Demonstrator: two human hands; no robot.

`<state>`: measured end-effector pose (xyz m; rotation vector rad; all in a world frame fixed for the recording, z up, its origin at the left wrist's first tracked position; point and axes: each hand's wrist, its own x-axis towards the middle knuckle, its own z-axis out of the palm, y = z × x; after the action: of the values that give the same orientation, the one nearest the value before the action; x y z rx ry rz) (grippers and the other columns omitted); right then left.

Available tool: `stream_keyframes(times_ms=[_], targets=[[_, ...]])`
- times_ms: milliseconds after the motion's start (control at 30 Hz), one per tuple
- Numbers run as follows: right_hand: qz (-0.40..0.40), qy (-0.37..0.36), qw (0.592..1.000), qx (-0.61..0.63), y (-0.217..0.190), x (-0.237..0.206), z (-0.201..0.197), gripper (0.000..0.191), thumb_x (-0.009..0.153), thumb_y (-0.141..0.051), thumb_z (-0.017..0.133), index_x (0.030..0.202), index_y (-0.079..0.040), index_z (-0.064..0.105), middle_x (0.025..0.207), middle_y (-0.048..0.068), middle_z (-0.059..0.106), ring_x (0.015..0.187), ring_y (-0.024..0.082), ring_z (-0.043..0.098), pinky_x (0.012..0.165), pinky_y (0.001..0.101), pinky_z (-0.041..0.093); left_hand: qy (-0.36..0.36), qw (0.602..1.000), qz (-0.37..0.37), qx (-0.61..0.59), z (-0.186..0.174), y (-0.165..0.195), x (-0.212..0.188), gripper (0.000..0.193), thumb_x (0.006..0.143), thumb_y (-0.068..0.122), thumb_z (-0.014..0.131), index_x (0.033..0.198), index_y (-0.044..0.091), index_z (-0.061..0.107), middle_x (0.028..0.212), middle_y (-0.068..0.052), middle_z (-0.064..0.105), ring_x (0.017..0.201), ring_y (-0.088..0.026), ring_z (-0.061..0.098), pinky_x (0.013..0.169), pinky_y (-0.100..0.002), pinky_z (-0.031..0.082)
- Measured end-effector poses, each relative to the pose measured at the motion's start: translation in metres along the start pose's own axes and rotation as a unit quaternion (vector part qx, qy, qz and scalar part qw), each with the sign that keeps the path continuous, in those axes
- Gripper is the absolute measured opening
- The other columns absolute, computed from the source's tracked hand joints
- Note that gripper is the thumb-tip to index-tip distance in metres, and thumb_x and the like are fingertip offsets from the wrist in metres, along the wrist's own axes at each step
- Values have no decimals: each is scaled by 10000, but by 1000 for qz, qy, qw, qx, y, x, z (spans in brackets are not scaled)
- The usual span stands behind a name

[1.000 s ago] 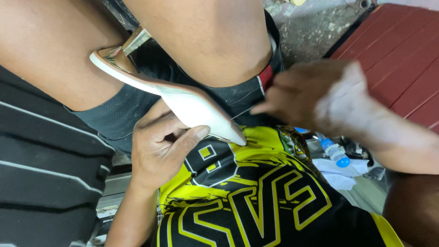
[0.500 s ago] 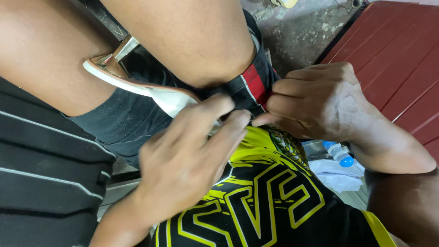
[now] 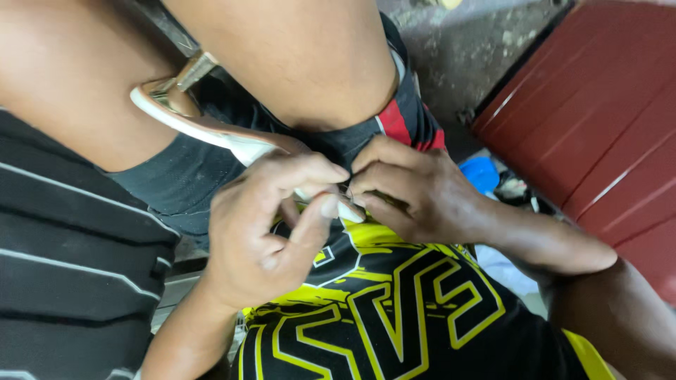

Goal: The person is repairing a white high-heeled shoe by hand. They use a needle and thread to stitch the sole to the upper part of the shoe, repeatedly pulling the thread tight and adjusting the shoe's position.

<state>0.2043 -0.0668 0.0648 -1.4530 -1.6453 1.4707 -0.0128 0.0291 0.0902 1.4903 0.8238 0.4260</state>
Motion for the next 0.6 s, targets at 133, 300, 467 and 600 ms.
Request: stream_keyframes(times_ms=[133,300,467,600], targets=[[40,-80,979,185,8,-3,-18,83,933,8,652,957,-36,587,977,46,635,766,150,640,613,281,492,-32,998,-30,-52,-1,-3,-1,233,997,25,697,1212,59,615,925,-1,755,636,-36,640,550,-190,455],[66,-171,981,65,1,-3,-29,147,957,-136,704,1070,-51,663,825,60,698,637,209,658,549,317,493,-86,996,-14,-24,-7,4,11,255,936,48,731,1179,71,657,913,-24,772,658,-72,677,562,-225,482],[-118,-133,984,-15,10,9,-26,181,920,-190,674,1052,-68,651,818,89,688,678,269,668,563,401,476,-114,993,14,22,-4,11,18,271,971,36,721,1234,74,665,929,-19,755,800,-117,720,718,-259,542],[-35,-284,958,-23,20,17,-57,143,914,-214,709,914,-74,680,724,67,692,569,234,663,510,373,507,-110,989,-66,-70,-10,12,21,271,974,-14,673,1236,56,660,913,-25,757,779,-130,770,696,-243,581]])
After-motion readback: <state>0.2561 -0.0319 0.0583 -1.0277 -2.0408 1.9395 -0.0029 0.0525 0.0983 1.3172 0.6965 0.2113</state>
